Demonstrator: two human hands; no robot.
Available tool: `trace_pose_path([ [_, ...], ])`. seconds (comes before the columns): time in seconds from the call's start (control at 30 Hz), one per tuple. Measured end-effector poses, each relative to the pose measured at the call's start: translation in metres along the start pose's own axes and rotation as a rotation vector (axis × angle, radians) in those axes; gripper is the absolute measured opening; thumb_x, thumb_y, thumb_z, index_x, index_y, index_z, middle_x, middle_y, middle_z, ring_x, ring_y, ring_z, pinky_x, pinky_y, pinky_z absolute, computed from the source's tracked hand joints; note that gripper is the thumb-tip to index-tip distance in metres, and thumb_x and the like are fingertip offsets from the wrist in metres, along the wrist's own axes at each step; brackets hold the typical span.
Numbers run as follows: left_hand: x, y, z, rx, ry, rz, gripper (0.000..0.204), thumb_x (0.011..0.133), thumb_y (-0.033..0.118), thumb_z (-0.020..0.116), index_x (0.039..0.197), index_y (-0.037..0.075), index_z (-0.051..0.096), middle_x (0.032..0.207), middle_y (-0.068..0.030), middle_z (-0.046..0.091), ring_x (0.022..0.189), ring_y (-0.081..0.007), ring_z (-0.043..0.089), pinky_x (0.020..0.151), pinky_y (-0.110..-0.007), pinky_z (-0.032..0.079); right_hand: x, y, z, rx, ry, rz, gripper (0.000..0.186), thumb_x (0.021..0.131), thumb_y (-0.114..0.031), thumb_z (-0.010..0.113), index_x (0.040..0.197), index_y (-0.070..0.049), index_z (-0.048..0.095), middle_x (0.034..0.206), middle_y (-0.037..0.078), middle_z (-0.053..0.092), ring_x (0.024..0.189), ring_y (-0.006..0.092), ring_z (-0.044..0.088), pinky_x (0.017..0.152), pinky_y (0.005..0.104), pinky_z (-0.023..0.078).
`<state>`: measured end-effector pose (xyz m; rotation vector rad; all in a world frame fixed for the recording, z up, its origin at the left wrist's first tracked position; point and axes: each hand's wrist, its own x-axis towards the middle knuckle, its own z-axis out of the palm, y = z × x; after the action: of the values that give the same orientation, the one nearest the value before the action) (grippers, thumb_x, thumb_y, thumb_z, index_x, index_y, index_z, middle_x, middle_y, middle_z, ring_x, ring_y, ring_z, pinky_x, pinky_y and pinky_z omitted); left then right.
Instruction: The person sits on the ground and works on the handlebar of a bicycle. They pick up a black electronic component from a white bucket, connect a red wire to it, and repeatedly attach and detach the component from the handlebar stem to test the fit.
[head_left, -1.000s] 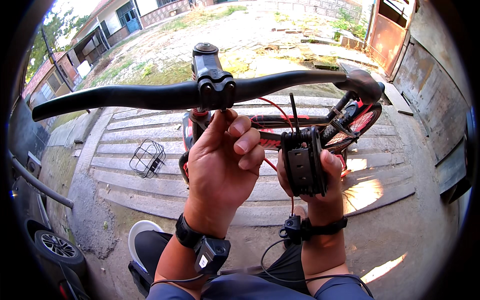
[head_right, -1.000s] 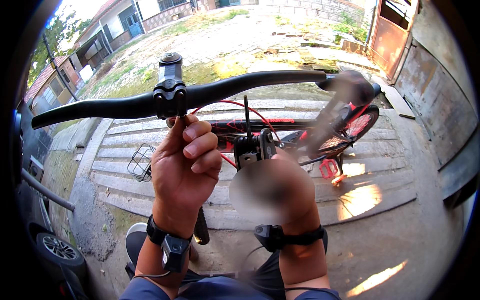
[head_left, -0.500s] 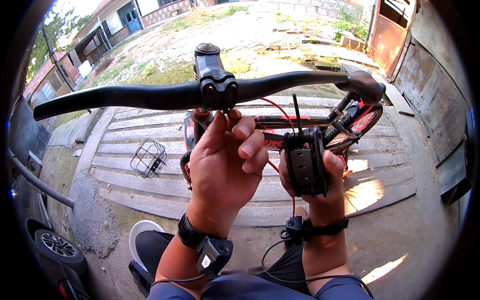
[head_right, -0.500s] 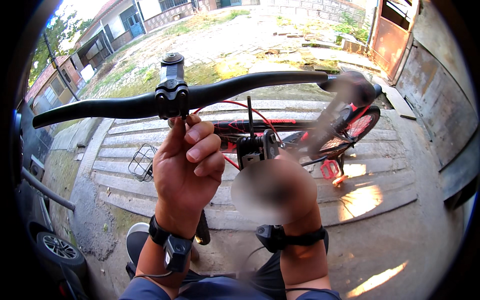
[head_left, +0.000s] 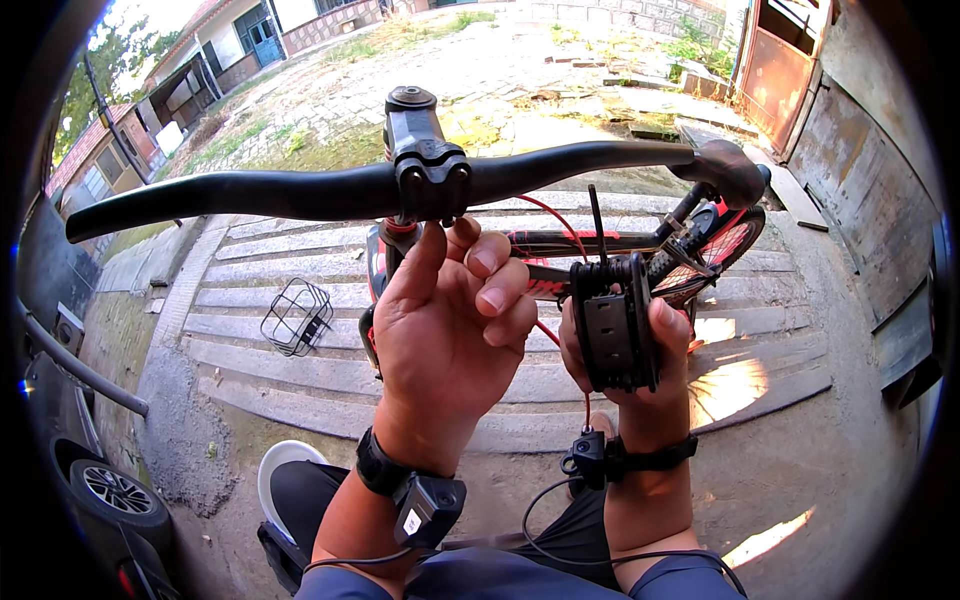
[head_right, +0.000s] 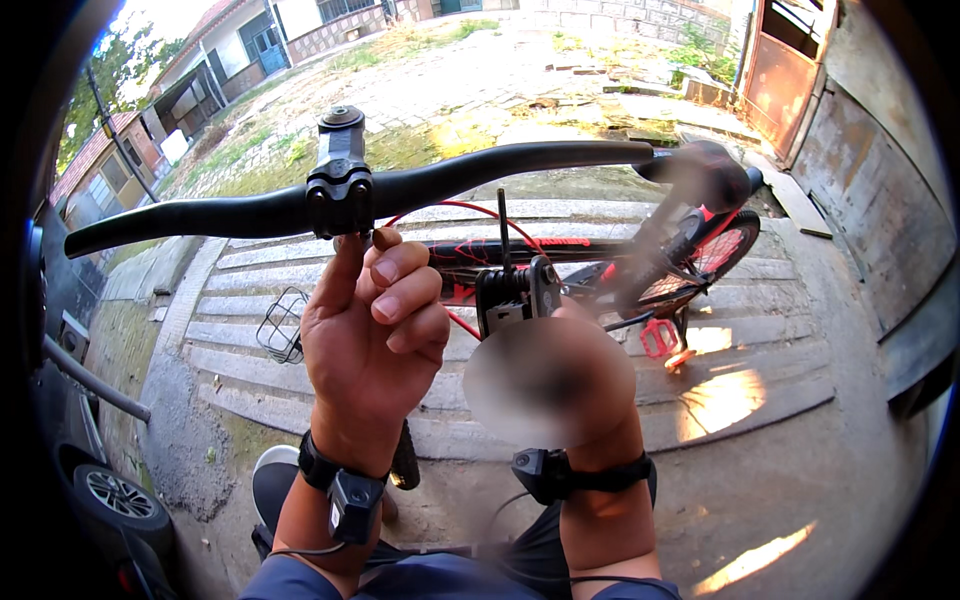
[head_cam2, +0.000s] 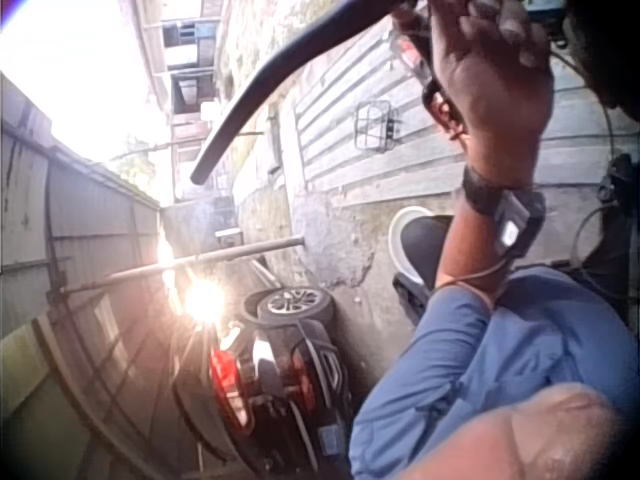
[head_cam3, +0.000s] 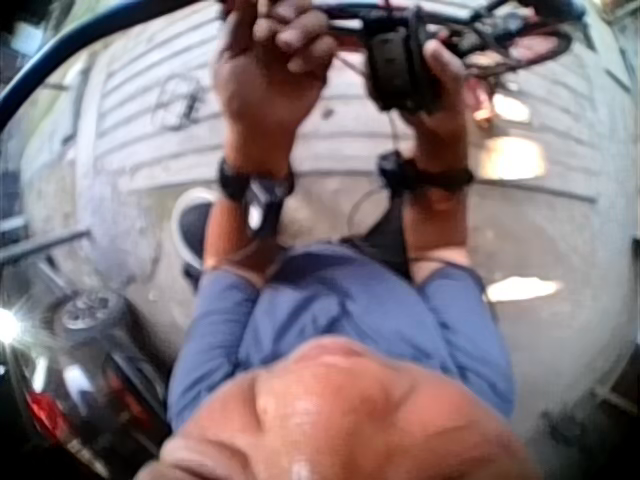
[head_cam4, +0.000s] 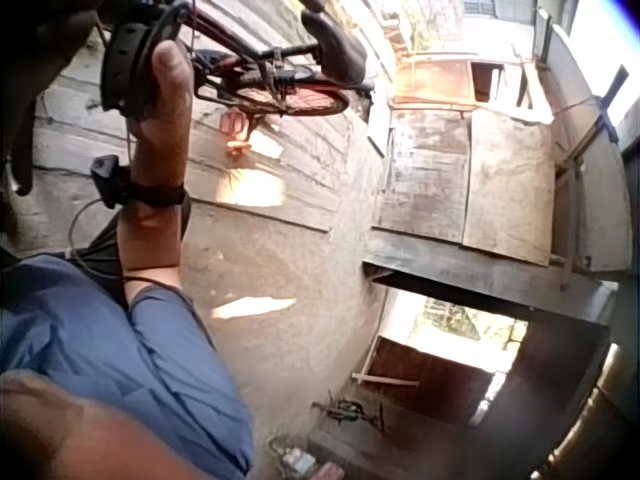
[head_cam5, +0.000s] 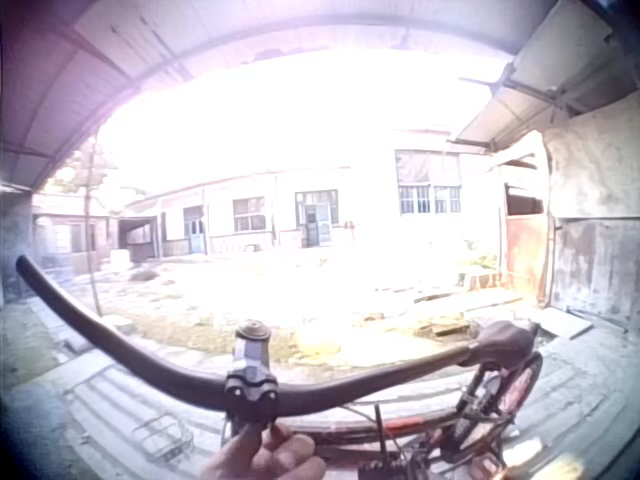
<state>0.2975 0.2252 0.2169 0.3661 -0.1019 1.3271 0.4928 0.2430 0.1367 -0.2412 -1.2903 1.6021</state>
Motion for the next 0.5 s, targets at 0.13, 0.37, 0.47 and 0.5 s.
trace_pose_path([
  [0.13,0.001,0.001,-0.001,-0.07,0.001,-0.001,0.032,0.107,0.032,0.042,0.106,0.007,0.061,0.083,-0.003,0.052,0.068,-0.016,0.05,0.054,-0.029,0.039,0.003,0.001,0.001,0.255,-0.014,0.024,0.028,0.1,-0.019,0.05,0.118,0.002,0.052,0.092,0.008,0.062,0.076,0.0134,0.06,0.065,0.028,0.052],
  [0.37,-0.001,0.0,0.001,0.015,0.031,0.007,0.032,0.107,0.031,0.041,0.104,0.007,0.061,0.083,-0.0031,0.052,0.069,-0.0155,0.05,0.055,-0.028,0.039,0.012,-0.012,0.025,-0.043,0.242,0.016,0.076,0.089,-0.069,0.048,0.097,0.006,0.054,0.065,0.009,0.049,0.047,0.0147,0.044,0.038,0.0266,0.036],
  [0.47,0.001,0.0,-0.001,-0.029,0.009,0.009,0.032,0.107,0.031,0.041,0.105,0.007,0.061,0.083,-0.0034,0.052,0.069,-0.0159,0.051,0.054,-0.029,0.039,0.012,-0.013,0.025,-0.015,0.237,0.019,0.076,0.09,-0.069,0.048,0.097,0.006,0.054,0.066,0.009,0.049,0.047,0.0146,0.043,0.039,0.0266,0.036],
  [0.5,0.001,0.0,-0.001,-0.03,-0.002,0.013,0.032,0.107,0.03,0.042,0.107,0.004,0.06,0.083,-0.0031,0.052,0.068,-0.0148,0.05,0.054,-0.028,0.039,0.012,-0.013,0.026,-0.004,0.237,0.015,0.075,0.09,-0.069,0.048,0.097,0.006,0.054,0.067,0.009,0.049,0.048,0.0146,0.043,0.039,0.0266,0.036],
])
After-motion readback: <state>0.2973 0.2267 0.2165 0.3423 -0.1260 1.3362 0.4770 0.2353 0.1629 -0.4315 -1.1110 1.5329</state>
